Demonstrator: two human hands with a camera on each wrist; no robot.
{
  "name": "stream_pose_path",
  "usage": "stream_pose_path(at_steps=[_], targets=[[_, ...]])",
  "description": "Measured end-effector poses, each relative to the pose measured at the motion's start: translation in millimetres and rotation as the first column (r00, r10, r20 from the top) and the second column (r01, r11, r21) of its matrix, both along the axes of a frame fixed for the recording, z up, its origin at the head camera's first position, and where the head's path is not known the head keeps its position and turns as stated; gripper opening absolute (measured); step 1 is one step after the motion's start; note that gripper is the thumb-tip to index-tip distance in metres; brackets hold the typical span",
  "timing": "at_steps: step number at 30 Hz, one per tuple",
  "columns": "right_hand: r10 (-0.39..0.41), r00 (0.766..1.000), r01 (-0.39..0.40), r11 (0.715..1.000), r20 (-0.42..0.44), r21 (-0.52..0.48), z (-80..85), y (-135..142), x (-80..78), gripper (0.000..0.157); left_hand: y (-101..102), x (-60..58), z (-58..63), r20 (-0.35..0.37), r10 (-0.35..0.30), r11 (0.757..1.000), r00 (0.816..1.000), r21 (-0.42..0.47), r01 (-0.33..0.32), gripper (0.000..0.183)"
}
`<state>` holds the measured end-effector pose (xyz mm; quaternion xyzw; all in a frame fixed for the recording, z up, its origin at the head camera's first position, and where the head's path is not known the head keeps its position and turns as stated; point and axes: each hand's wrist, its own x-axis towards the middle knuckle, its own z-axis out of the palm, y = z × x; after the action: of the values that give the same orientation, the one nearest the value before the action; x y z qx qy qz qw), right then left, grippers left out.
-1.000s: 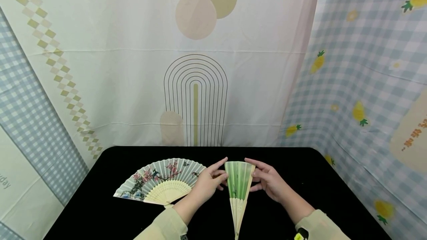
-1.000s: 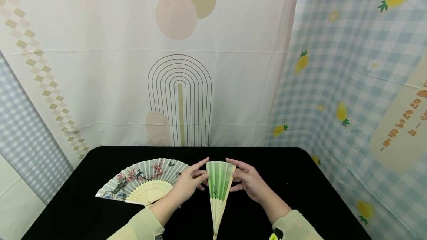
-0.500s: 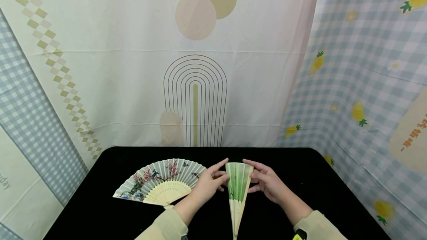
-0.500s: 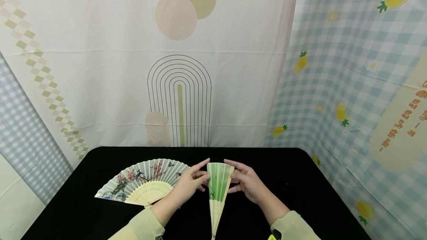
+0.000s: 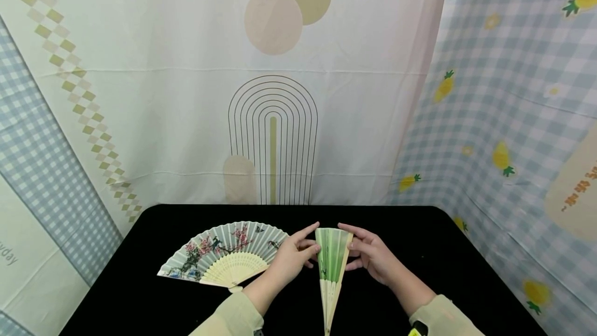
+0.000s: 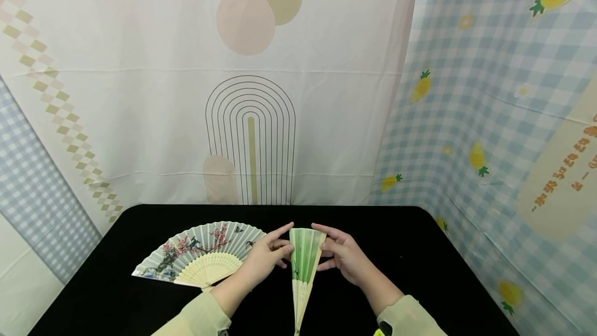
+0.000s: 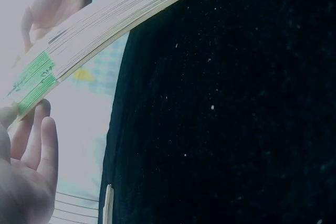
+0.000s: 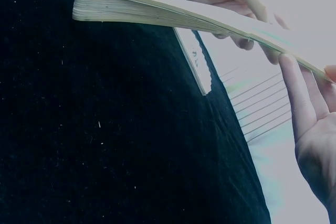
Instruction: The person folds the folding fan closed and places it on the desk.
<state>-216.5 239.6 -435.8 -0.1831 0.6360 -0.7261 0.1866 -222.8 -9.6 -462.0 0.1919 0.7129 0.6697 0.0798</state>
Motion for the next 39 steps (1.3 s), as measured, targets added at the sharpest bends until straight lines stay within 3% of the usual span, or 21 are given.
stream_pose_path(at_steps=[15, 39], targets=[[0.022, 1.000, -0.022, 1.000, -0.007, 0.017, -2.7, -3.5, -0.5, 0.055, 1.5, -0.2, -3.1, -0.021, -0.038, 0.999, 0.999, -0.017, 0.038, 0.055], [0.013, 1.000, -0.013, 1.000, -0.007, 0.028, -2.2, -7.4, -0.5, 0.057, 5.1, 3.9, -1.6, 0.074, -0.065, 0.997, 0.995, 0.037, 0.063, 0.064]])
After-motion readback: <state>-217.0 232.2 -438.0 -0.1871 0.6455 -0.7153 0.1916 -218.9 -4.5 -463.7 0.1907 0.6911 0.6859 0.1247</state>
